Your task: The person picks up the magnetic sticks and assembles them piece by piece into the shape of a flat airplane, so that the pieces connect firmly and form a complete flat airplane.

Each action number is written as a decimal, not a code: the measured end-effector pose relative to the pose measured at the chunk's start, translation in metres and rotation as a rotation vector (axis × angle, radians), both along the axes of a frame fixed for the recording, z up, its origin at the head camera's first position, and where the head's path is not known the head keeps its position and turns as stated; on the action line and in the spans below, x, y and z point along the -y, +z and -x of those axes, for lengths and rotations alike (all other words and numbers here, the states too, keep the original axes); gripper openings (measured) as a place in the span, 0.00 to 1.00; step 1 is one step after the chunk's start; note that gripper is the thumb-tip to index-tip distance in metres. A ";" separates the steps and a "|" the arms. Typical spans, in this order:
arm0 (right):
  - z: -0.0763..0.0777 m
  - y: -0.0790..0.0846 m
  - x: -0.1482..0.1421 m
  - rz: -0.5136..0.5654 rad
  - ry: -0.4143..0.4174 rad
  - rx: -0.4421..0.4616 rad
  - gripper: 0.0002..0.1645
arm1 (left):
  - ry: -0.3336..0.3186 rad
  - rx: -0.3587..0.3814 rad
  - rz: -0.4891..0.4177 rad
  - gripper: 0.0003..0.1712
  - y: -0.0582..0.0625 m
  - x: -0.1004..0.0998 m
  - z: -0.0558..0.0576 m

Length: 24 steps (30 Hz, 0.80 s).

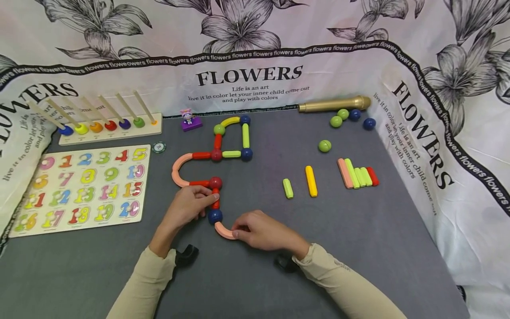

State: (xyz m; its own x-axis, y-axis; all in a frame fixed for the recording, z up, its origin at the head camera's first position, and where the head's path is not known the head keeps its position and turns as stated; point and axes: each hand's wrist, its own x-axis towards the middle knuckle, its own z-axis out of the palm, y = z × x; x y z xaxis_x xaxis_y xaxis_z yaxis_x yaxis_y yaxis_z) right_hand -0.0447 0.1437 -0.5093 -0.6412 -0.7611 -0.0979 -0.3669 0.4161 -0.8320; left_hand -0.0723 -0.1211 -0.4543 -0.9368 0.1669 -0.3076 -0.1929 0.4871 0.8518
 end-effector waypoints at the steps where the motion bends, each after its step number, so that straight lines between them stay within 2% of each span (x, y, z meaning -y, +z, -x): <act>1: 0.000 -0.001 0.000 -0.008 -0.004 -0.001 0.11 | -0.001 0.000 0.002 0.16 0.000 0.000 0.000; 5: 0.001 -0.006 -0.004 -0.013 -0.027 0.023 0.11 | -0.005 0.002 0.009 0.17 0.000 -0.001 0.001; 8: 0.001 0.000 -0.006 0.007 -0.033 0.031 0.13 | -0.009 0.002 0.017 0.17 0.000 -0.001 0.001; 13: -0.003 0.035 -0.003 0.061 -0.037 0.053 0.14 | -0.007 0.011 0.026 0.17 0.001 -0.002 0.001; 16: -0.006 0.054 0.000 0.051 -0.047 0.075 0.13 | -0.003 0.015 0.028 0.18 0.001 -0.002 0.001; 21: -0.006 0.064 -0.002 -0.013 -0.080 0.047 0.11 | 0.001 0.020 0.029 0.18 0.001 -0.002 0.001; 24: -0.001 0.069 -0.010 -0.049 -0.106 -0.013 0.11 | -0.001 0.024 0.027 0.18 0.001 -0.002 0.000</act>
State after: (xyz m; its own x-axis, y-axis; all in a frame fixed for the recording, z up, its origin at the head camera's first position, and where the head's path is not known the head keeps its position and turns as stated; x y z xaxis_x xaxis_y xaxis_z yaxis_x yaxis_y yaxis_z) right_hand -0.0436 0.1540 -0.4402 -0.7197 -0.6831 -0.1242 -0.3292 0.4932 -0.8053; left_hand -0.0725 -0.1192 -0.4531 -0.9290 0.1592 -0.3342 -0.2124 0.5100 0.8335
